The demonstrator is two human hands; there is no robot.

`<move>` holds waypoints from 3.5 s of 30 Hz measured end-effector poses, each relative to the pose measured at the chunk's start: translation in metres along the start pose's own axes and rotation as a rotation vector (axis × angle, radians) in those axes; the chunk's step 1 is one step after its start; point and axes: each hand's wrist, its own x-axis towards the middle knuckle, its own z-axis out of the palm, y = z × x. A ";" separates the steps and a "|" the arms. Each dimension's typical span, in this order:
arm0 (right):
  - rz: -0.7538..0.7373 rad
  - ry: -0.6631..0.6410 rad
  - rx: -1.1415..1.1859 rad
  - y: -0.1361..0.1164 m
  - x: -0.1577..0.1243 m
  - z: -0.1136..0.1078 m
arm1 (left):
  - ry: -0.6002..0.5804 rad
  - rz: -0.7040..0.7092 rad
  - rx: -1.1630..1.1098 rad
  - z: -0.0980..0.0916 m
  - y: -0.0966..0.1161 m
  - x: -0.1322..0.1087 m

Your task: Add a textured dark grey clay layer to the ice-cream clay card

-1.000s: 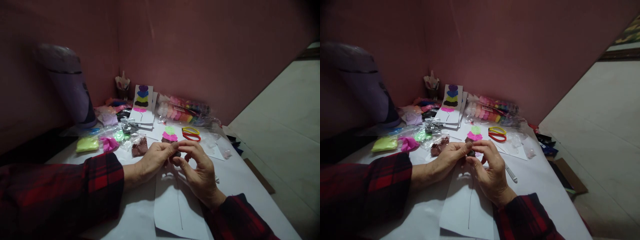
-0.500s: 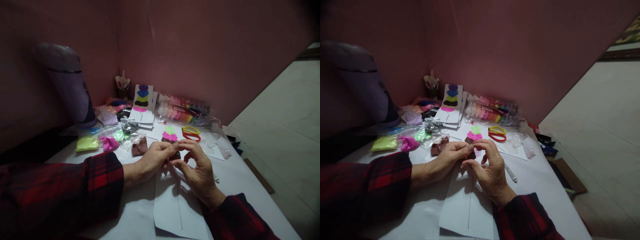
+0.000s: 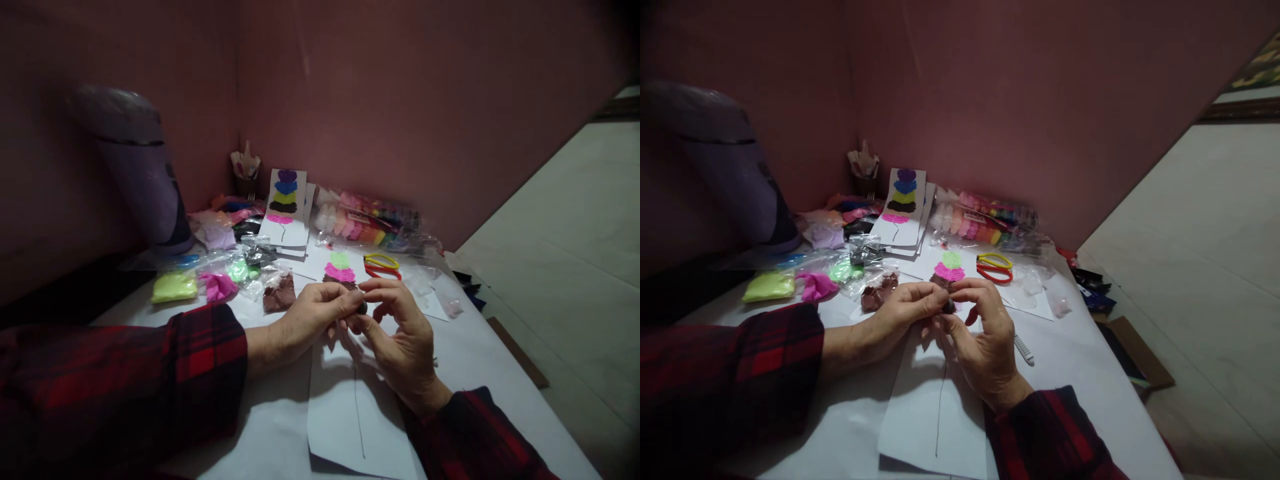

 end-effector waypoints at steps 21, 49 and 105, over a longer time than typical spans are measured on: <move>0.013 -0.014 -0.039 0.001 0.000 -0.001 | -0.013 0.014 0.036 0.000 0.001 0.000; 0.006 -0.019 -0.058 0.000 -0.001 0.001 | 0.042 -0.003 0.015 0.000 0.000 0.000; 0.037 -0.014 -0.058 0.000 -0.001 0.002 | 0.040 0.017 0.069 0.001 0.000 0.001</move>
